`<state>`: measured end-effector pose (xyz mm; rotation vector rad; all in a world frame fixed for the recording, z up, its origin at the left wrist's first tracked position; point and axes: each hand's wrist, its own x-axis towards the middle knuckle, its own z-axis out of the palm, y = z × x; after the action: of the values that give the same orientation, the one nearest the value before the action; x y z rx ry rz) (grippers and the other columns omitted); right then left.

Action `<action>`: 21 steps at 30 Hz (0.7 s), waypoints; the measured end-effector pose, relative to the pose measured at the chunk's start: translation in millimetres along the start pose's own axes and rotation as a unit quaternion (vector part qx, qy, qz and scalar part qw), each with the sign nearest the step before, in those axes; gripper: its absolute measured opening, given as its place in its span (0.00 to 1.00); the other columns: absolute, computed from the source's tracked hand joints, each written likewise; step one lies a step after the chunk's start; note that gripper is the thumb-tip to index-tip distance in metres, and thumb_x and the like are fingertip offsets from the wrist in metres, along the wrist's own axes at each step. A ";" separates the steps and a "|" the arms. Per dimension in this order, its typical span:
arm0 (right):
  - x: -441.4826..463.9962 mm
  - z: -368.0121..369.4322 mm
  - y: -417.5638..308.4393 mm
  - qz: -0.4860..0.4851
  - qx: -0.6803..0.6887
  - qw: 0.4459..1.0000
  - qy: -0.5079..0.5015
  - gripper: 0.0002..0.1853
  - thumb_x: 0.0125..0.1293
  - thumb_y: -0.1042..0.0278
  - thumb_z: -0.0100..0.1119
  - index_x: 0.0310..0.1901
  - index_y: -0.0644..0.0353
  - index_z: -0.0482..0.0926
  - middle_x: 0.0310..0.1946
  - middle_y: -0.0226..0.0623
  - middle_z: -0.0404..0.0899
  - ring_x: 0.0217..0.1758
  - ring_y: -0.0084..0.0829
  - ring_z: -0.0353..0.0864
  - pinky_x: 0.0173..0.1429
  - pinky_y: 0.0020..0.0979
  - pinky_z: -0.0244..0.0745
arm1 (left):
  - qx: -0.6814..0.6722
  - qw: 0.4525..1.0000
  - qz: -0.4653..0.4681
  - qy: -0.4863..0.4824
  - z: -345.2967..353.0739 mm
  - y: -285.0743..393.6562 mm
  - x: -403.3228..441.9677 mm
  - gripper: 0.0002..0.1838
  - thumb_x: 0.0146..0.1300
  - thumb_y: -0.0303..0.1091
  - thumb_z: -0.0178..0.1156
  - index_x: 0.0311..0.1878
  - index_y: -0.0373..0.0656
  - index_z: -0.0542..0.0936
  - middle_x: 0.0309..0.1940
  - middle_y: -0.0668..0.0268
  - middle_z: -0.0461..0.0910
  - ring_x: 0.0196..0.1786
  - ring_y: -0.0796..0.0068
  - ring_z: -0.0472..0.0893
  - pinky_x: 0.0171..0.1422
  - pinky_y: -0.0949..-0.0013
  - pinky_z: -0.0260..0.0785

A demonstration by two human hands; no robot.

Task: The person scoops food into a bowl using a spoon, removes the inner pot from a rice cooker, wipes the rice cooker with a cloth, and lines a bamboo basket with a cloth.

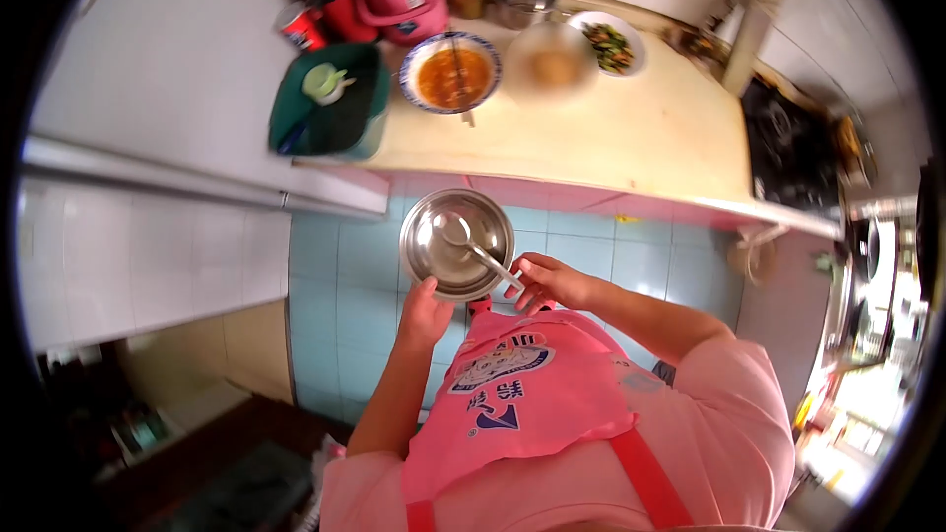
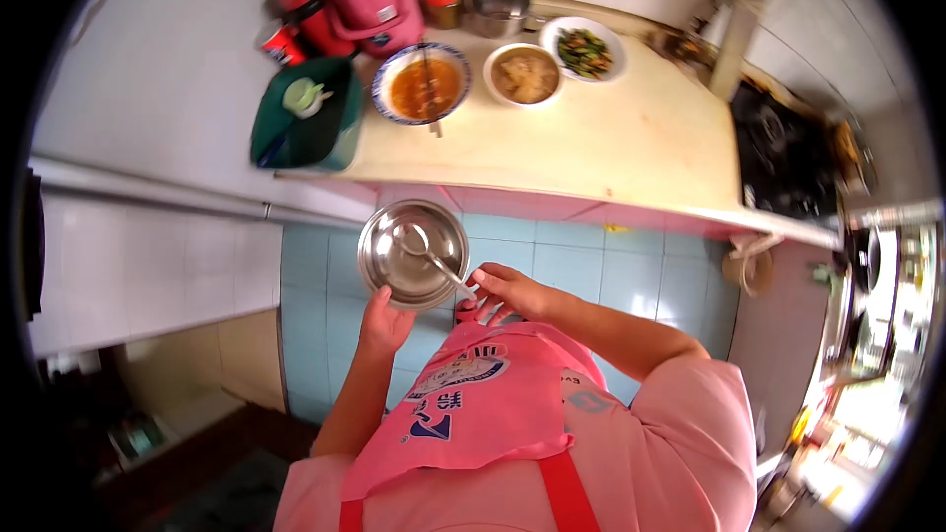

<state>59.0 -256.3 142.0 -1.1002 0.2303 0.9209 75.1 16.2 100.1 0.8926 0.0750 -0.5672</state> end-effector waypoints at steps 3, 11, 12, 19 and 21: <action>-46.5 11.7 21.9 -0.077 0.123 0.985 0.092 0.28 0.70 0.38 0.47 0.54 0.59 0.68 0.46 0.44 0.78 0.39 0.31 0.80 0.40 0.34 0.78 | -0.069 0.991 -0.084 -0.084 37.5 7.8 36.2 0.34 0.65 0.35 0.56 0.71 0.38 0.55 0.66 0.57 0.66 0.67 0.63 0.68 0.71 0.58 0.61; -157.7 17.0 125.2 -0.193 0.319 0.853 0.366 0.16 0.72 0.52 0.52 0.47 0.58 0.71 0.29 0.34 0.78 0.25 0.26 0.77 0.31 0.28 0.77 | 0.105 0.925 -0.271 -0.243 179.4 -73.8 56.7 0.40 0.56 0.43 0.67 0.70 0.45 0.60 0.63 0.62 0.68 0.65 0.66 0.70 0.68 0.57 0.65; -173.5 13.1 139.3 -0.197 0.317 0.843 0.388 0.16 0.72 0.52 0.51 0.46 0.57 0.71 0.27 0.32 0.76 0.23 0.25 0.75 0.29 0.27 0.75 | 0.114 0.915 -0.286 -0.262 196.4 -90.4 53.1 0.40 0.56 0.43 0.67 0.70 0.45 0.60 0.63 0.62 0.68 0.65 0.66 0.70 0.68 0.57 0.65; -315.6 -21.2 241.2 -0.241 0.248 0.792 0.503 0.14 0.76 0.57 0.44 0.41 0.58 0.74 0.20 0.27 0.71 0.19 0.19 0.67 0.22 0.23 0.62 | 0.189 0.855 -0.344 -0.339 336.7 -212.0 10.8 0.40 0.56 0.45 0.68 0.68 0.44 0.61 0.60 0.62 0.70 0.60 0.65 0.74 0.61 0.59 0.73; -365.9 -30.8 265.2 -0.233 0.156 0.761 0.585 0.11 0.76 0.62 0.44 0.42 0.60 0.73 0.21 0.34 0.74 0.19 0.28 0.71 0.24 0.28 0.65 | 0.187 0.840 -0.387 -0.332 364.6 -261.5 0.5 0.39 0.57 0.47 0.67 0.68 0.43 0.63 0.59 0.62 0.73 0.59 0.67 0.76 0.60 0.61 0.74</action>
<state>-355.9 -436.7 164.1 -1.2029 1.0444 -0.3687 -115.9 -387.4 144.4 0.9806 -0.3374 -1.6764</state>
